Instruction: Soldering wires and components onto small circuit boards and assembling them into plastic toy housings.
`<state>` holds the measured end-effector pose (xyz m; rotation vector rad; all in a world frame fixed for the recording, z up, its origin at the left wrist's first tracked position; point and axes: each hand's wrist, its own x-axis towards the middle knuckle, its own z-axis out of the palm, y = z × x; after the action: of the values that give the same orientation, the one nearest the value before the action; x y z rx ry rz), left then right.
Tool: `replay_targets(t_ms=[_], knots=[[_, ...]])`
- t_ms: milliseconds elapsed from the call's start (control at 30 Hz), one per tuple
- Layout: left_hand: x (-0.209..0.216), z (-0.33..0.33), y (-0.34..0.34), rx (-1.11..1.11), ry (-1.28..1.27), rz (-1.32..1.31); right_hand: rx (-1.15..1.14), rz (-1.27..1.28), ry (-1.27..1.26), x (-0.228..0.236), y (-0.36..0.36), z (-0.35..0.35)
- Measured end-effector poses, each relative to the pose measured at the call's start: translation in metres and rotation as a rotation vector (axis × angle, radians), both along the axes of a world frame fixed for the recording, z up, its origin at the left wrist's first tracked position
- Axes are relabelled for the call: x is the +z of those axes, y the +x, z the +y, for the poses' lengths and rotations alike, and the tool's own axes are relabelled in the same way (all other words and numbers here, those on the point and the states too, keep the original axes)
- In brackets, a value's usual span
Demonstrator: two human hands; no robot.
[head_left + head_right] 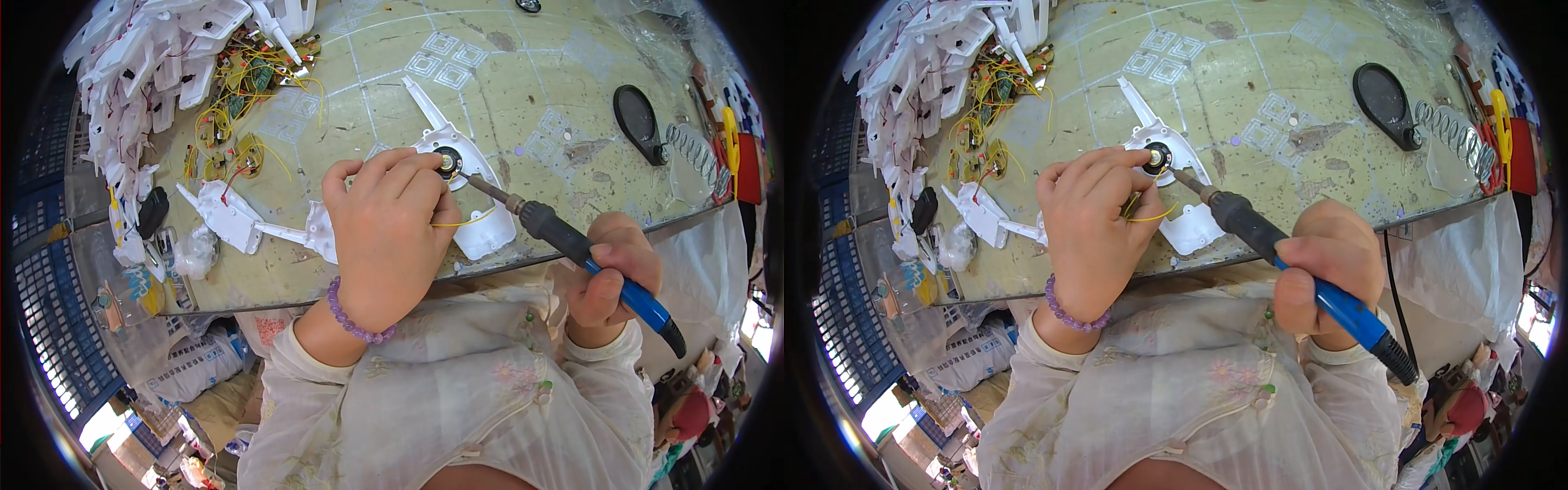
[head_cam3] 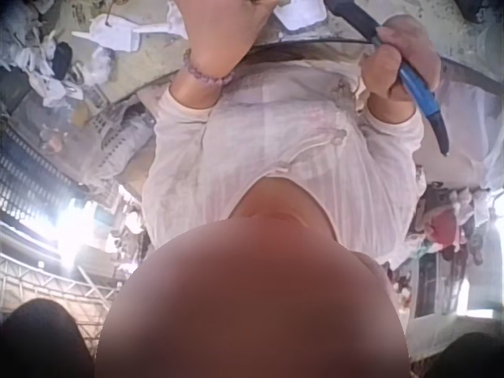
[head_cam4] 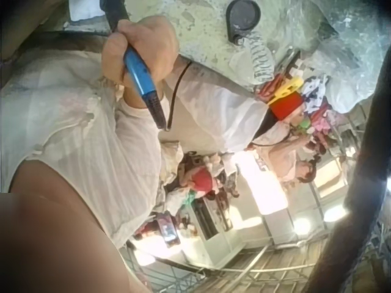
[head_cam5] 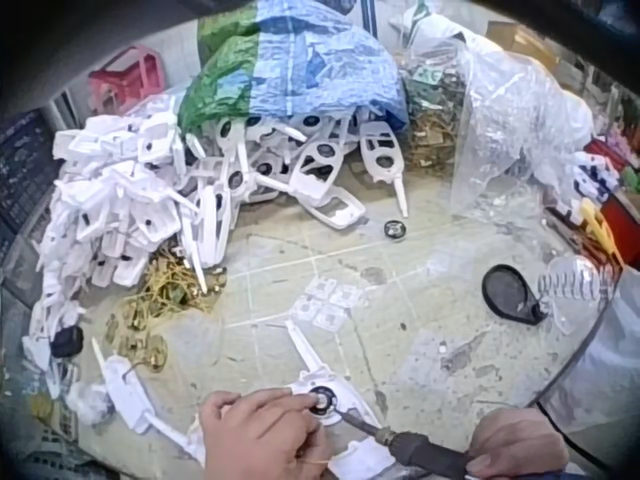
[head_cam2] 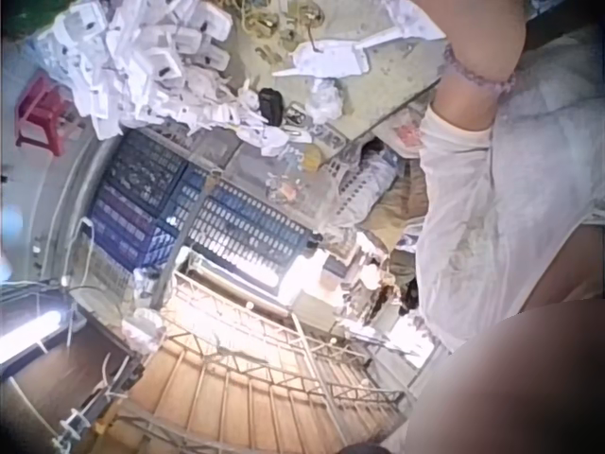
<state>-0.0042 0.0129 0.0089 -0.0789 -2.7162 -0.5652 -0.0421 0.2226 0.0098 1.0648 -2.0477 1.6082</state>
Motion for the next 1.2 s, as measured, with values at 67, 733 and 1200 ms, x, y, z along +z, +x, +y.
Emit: replay_targets(t_ms=[67, 733, 1200], knots=[[0.000, 0.000, 0.001, -0.007, -0.005, -0.001, -0.062, 0.035, -0.061, -0.006, 0.004, 0.004], [0.025, -0.010, 0.027, -0.210, 0.150, -0.071, -0.312, -0.006, -0.340, -0.031, 0.013, 0.028], [0.013, -0.011, 0.030, -0.182, 0.015, 0.195, -0.322, -0.050, -0.318, -0.032, 0.017, 0.031]])
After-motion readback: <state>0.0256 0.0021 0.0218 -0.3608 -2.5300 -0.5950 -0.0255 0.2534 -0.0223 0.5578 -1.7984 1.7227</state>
